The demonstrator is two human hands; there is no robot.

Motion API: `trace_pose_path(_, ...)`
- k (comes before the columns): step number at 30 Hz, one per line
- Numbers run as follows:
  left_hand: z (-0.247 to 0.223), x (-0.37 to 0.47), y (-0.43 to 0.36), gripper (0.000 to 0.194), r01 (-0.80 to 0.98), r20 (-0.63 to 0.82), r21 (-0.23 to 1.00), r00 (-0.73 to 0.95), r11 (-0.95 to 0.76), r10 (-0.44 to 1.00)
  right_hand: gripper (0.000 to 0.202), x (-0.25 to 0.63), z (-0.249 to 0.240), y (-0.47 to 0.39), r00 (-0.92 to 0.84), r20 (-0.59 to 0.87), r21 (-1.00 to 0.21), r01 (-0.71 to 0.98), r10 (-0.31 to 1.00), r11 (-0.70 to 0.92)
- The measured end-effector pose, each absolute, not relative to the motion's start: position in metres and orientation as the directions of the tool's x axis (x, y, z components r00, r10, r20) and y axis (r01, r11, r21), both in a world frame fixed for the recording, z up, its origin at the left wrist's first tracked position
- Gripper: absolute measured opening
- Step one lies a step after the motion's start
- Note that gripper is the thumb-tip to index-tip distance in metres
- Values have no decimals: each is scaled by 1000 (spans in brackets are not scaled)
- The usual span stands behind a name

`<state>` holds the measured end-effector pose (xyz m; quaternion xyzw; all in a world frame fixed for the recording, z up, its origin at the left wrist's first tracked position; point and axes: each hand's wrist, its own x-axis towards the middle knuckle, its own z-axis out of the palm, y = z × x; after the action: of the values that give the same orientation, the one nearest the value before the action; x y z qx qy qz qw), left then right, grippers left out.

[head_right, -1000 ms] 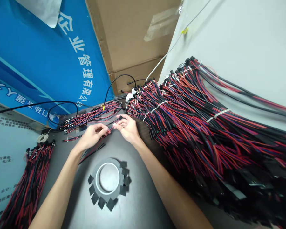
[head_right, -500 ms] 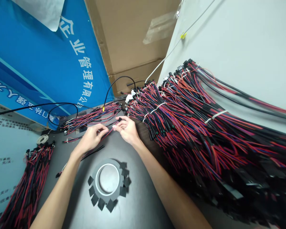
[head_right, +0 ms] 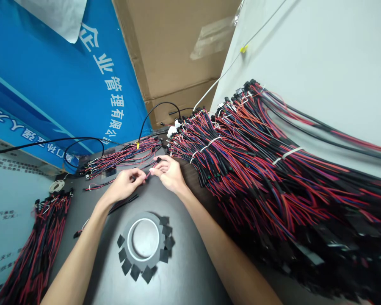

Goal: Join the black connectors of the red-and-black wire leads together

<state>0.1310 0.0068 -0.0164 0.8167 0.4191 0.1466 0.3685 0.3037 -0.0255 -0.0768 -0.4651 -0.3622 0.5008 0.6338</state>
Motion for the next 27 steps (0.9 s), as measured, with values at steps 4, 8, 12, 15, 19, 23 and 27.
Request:
trace_pose_path(4,-19,135,3,25,584,-31,705,592,-403,805,62,304,-75,-26,240,-6,-949,-308,971,71)
trace_pose_path(8,-27,139,2,29,490,-35,815,574,-309,818,64,305,-72,-26,248,-28,-941,-334,968,58)
trace_pose_path(12,-31,142,1,37,416,-140,901,550,-125,823,67,306,-70,-26,263,-53,-927,-371,963,50)
trace_pose_path(15,-30,143,1,40,415,-217,909,534,-31,817,69,306,-67,-27,275,-69,-923,-383,959,44)
trace_pose_path(19,-26,146,1,34,395,-218,919,495,6,841,73,307,-65,-28,284,-96,-912,-410,954,30)
trace_pose_path(23,-27,149,2,26,364,-218,930,437,50,873,74,307,-65,-29,271,-93,-913,-407,958,27)
trace_pose_path(27,-33,149,3,26,308,-196,949,395,71,898,72,308,-67,-28,259,-79,-915,-402,963,34)
